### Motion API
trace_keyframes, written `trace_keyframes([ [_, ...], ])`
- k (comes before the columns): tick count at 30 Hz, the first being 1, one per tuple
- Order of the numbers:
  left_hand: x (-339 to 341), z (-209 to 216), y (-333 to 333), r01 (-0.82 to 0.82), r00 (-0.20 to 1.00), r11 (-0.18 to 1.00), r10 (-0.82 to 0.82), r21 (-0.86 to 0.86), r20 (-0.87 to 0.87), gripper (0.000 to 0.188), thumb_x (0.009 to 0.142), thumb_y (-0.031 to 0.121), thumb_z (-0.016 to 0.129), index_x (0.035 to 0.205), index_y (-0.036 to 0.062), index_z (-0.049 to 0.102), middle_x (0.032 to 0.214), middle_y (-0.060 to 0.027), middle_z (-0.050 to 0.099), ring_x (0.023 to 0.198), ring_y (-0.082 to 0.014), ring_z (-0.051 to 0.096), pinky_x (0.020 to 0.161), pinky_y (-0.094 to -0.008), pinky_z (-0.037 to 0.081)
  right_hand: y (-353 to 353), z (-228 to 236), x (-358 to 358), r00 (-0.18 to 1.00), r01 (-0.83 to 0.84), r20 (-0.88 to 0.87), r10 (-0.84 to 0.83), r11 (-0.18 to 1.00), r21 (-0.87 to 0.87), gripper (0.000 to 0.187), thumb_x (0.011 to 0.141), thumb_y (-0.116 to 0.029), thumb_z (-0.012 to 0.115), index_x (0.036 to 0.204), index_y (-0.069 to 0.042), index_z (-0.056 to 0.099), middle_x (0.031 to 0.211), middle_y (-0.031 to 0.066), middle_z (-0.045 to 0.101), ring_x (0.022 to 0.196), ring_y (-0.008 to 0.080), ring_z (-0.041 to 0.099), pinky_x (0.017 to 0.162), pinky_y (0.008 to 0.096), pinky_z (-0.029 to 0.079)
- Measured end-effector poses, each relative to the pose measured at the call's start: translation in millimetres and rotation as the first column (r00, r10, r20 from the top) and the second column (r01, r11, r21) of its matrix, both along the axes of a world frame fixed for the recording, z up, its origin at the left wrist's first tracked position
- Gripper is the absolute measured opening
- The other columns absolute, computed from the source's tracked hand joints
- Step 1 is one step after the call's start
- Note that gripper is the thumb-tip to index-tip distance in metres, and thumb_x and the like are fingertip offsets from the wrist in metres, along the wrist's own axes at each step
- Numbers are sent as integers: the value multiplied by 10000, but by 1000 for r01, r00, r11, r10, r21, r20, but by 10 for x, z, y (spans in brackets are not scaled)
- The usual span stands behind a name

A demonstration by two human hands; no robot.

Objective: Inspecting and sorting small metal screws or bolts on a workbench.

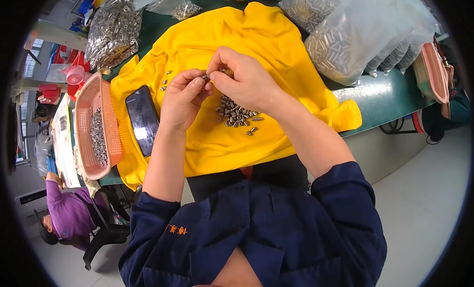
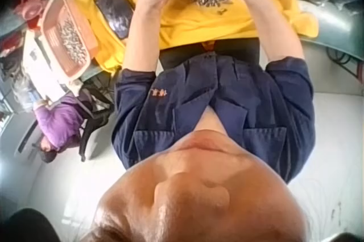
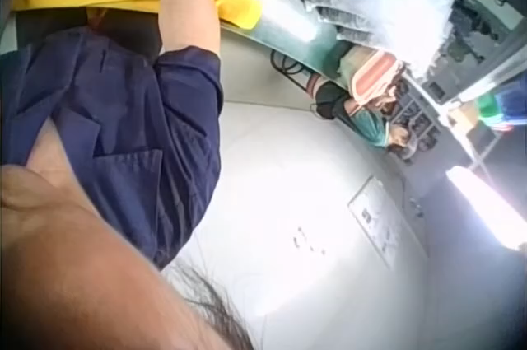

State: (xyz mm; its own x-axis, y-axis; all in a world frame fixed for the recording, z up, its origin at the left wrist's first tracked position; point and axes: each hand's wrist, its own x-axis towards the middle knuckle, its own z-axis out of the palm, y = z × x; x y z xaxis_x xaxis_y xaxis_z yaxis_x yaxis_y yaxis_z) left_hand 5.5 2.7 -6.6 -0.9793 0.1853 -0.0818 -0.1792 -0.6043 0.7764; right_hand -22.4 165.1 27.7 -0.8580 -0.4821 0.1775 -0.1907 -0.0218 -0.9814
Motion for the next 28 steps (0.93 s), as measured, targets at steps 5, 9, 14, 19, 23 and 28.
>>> trace_keyframes([
  [5,15,32,3,7,1000,1000,-7,7,6,115,800,17,534,911,-6,550,830,-99,589,748,-182,584,715,-292,488,15,-7,-1,1000,-23,16,23,1000,13,37,782,-33,477,816,-31,464,725,-29,455,636,30,406,563,171,360],
  [9,8,28,-6,11,1000,999,-11,30,3,101,801,18,531,897,-8,550,828,-102,590,741,-184,586,715,-296,489,12,8,5,1000,-26,-9,26,999,40,38,778,-26,479,812,-32,464,727,-26,456,640,31,413,562,174,363],
  [14,2,15,-9,15,1000,999,-15,37,-8,103,799,9,530,897,-15,552,825,-106,591,738,-184,589,711,-291,491,13,19,15,993,12,-122,2,994,111,45,766,-21,486,803,-29,461,675,-3,473,596,52,435,533,193,371],
  [19,-7,20,17,-98,989,966,68,-237,-132,130,771,-32,544,901,-33,558,828,-104,599,751,-172,596,706,-274,495,-35,-43,38,904,171,-426,-29,938,300,60,746,-22,494,797,-20,461,625,60,491,536,160,480,511,247,393],
  [23,-12,15,1,-83,991,979,61,-184,-123,141,761,-42,551,902,-34,558,837,-99,601,757,-168,595,715,-269,491,-36,-23,22,943,140,-327,-57,961,237,67,746,-65,504,774,-25,457,662,114,551,616,274,558,541,321,430],
  [28,-15,41,-33,-86,981,948,28,-306,-190,182,769,-19,555,951,-21,556,849,-90,602,761,-171,595,740,-278,484,-31,9,11,953,100,-301,-24,965,242,72,750,-67,502,791,-28,457,682,114,555,632,264,563,558,319,433],
])
